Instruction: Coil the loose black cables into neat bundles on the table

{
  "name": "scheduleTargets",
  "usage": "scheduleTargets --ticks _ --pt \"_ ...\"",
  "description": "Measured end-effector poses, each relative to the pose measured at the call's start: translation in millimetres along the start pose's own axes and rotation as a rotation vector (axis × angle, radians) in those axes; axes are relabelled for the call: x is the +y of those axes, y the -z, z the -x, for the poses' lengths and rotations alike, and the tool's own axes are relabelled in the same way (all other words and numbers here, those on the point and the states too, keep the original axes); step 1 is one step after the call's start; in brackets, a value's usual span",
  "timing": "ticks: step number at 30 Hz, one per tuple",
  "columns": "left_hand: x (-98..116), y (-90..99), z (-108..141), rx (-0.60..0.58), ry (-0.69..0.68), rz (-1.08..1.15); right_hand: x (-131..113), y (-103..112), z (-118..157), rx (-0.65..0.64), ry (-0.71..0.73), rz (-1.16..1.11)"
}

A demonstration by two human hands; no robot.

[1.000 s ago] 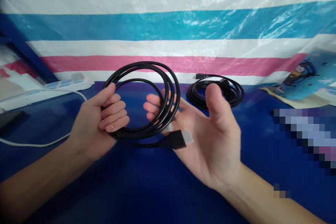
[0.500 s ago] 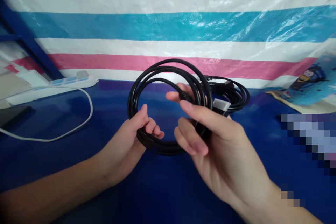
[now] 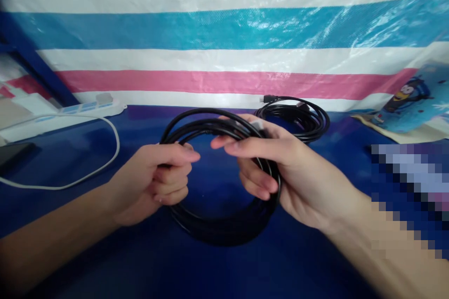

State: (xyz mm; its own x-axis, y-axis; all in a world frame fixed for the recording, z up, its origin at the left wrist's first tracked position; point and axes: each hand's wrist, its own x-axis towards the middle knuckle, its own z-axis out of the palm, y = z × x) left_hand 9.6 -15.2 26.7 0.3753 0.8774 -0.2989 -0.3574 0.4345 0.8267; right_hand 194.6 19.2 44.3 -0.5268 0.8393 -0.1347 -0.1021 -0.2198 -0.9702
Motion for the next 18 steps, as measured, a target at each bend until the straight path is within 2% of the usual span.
scheduleTargets --ticks 2,5,10,13,16,18 --pt "-1 -3.4 0 0.078 -0.076 0.076 7 -3 -4 0.114 0.083 -0.007" --pt "0 -2.5 -3 0.097 -0.145 0.104 17 -1 -11 0.160 0.094 0.025" --pt "5 5.5 -6 -0.041 -0.091 0.005 17 9 -12 0.129 0.060 0.174" --pt "10 8.0 -3 -0.084 -0.048 -0.071 10 10 -8 0.045 0.012 0.325" --pt "13 8.7 0 -0.096 0.030 -0.182 7 6 -4 -0.020 -0.017 0.379" --pt "14 8.5 0 -0.078 0.068 -0.223 6 3 -2 -0.032 -0.003 0.326"
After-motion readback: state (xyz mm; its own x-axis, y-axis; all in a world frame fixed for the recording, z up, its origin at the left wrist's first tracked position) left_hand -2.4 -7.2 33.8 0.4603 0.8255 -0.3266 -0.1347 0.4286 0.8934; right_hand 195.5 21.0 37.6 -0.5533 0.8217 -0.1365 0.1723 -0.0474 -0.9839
